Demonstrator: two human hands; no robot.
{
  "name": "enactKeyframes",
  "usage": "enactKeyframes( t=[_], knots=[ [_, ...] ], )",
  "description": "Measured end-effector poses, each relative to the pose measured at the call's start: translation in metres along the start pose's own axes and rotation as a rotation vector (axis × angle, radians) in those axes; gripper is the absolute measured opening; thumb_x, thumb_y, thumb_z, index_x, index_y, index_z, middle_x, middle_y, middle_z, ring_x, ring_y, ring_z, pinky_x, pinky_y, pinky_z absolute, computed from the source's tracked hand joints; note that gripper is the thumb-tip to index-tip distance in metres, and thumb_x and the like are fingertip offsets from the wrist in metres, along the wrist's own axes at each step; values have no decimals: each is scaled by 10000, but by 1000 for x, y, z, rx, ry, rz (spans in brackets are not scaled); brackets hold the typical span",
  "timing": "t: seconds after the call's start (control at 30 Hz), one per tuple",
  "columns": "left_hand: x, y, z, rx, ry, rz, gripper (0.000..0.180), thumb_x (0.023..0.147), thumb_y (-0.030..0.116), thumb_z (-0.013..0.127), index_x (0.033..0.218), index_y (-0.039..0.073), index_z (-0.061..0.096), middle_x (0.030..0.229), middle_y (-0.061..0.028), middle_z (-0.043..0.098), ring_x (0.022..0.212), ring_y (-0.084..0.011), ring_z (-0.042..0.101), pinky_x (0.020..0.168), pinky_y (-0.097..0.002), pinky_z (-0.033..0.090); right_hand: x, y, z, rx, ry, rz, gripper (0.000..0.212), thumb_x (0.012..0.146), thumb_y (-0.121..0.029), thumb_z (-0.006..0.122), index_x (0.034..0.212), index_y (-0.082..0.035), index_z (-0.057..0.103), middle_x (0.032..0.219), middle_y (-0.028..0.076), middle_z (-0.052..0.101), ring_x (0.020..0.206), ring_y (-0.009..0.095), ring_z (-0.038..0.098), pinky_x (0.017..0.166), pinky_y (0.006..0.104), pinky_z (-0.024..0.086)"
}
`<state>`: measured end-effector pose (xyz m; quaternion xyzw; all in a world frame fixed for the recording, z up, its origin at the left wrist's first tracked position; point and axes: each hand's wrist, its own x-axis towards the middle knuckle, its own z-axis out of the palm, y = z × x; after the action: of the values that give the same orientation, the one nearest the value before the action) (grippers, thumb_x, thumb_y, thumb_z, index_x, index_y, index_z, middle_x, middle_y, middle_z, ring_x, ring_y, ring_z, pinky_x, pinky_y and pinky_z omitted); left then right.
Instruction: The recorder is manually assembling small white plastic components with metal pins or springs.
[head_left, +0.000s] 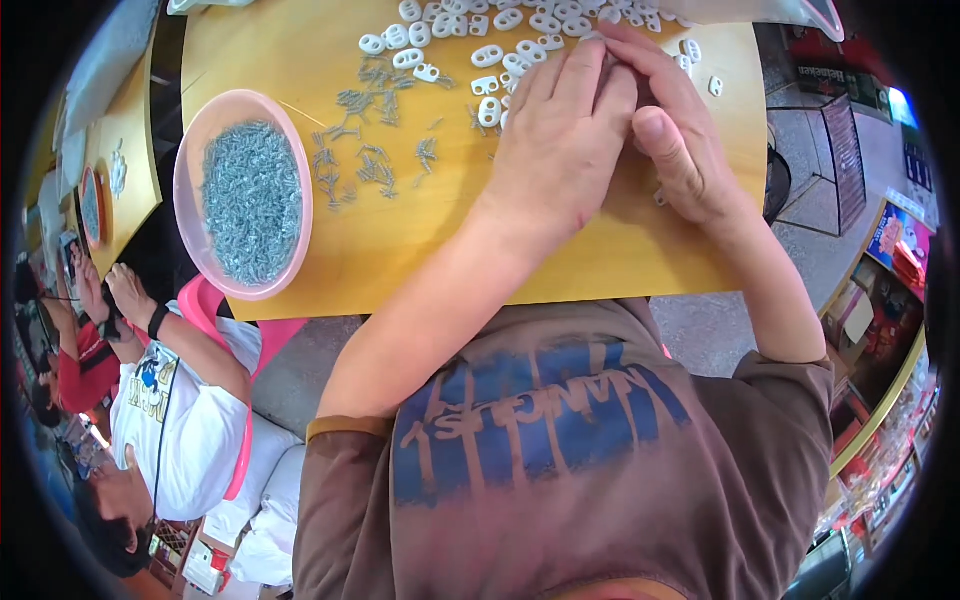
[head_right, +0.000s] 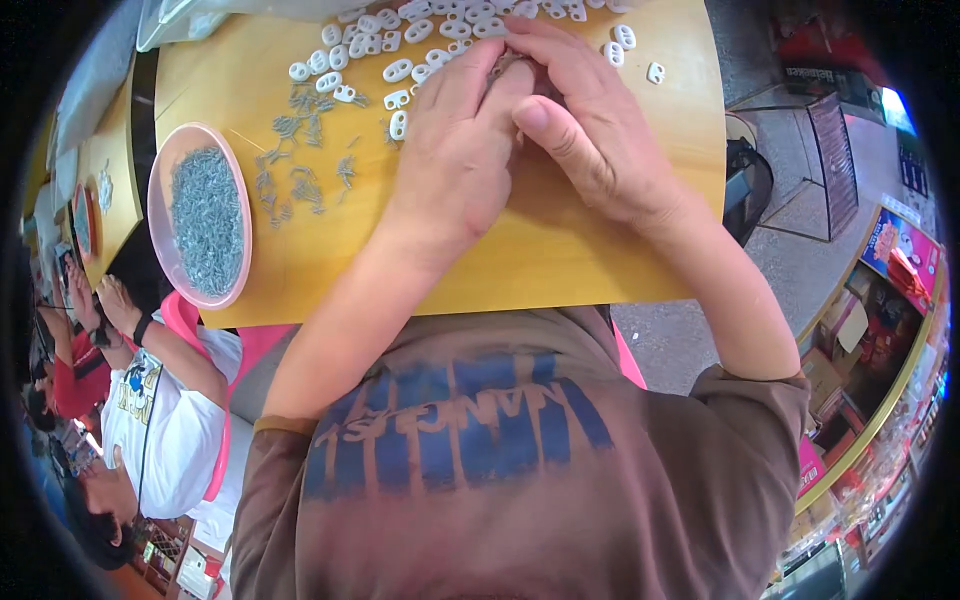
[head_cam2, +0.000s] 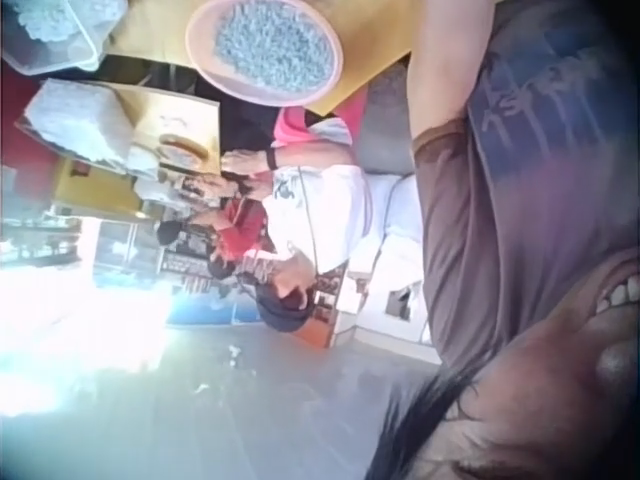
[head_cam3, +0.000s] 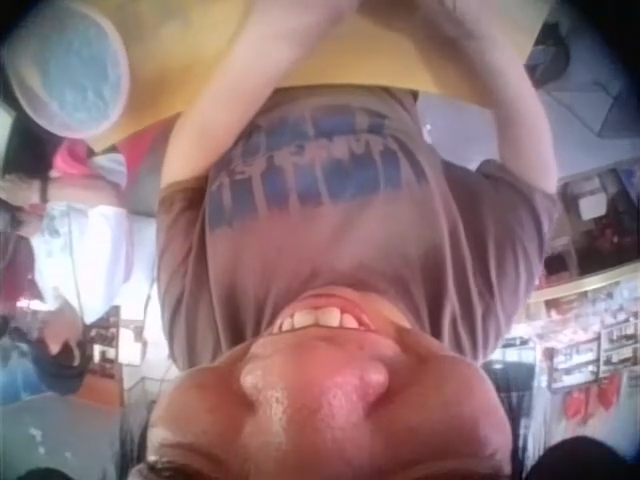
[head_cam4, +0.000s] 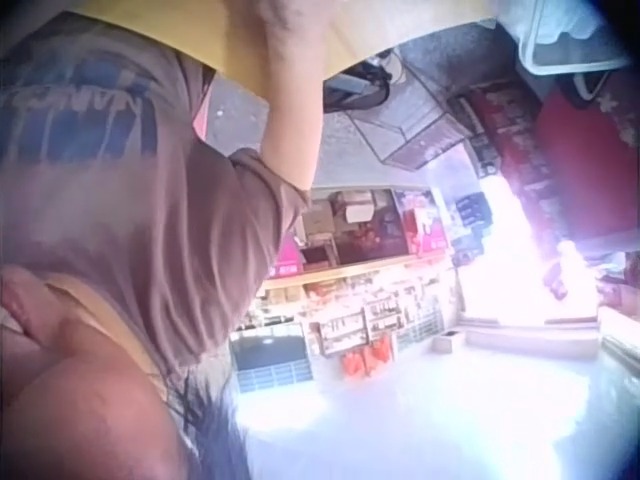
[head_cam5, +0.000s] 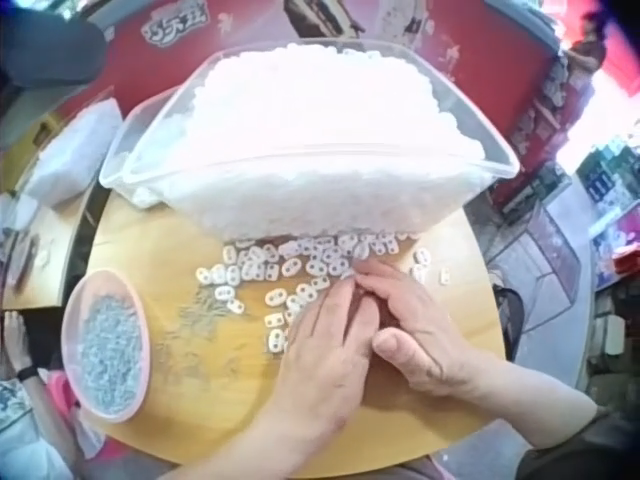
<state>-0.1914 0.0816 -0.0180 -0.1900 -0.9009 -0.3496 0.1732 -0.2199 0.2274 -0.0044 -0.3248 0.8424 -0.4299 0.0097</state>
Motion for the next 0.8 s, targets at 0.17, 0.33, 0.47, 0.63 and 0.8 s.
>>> enactKeyframes(
  t=[0.17, 0.33, 0.47, 0.63, 0.8],
  knots=[
    [6, -22, -32, 160, 84, 99, 298, 731, 102, 555, 1021, 35, 546, 1061, -155, 516, 973, -324, 490, 836, -381, 389, -10, -1, -11, -79, 79, 18, 548, 841, -437, 431, 1183, -10, 420, 1220, 171, 421, 1140, 341, 372, 974, 395, 259],
    [32, -36, -57, 257, 41, 28, 255, 802, 137, 506, 1020, 10, 539, 1019, -180, 544, 949, -328, 507, 828, -367, 397, 1, -19, -9, -485, 50, 17, 489, 805, -319, 520, 1198, -43, 428, 1263, 143, 397, 1181, 315, 354, 980, 406, 266],
    [38, -25, -46, 215, -88, -111, 248, 771, 114, 517, 987, -6, 538, 978, -181, 527, 905, -339, 512, 786, -386, 426, 15, -19, -12, -468, -111, 85, 631, 741, -370, 573, 1202, 10, 369, 1240, 206, 366, 1176, 361, 318, 997, 433, 221],
    [27, -20, -45, 66, -176, -26, 266, 815, 148, 488, 1025, -9, 533, 1020, -183, 542, 949, -335, 505, 825, -353, 398, 10, 36, 14, -90, 330, -434, 532, 773, -308, 553, 1165, 18, 401, 1208, 206, 392, 1149, 359, 348, 981, 442, 239],
    [-6, -37, -65, -13, 10, -10, 272, 712, -10, 555, 983, -4, 562, 1026, -149, 551, 959, -306, 524, 832, -359, 404, 13, 37, 24, -213, 365, -546, 536, 765, -316, 563, 1171, -2, 409, 1215, 199, 392, 1150, 348, 353, 981, 441, 238]
  ],
)
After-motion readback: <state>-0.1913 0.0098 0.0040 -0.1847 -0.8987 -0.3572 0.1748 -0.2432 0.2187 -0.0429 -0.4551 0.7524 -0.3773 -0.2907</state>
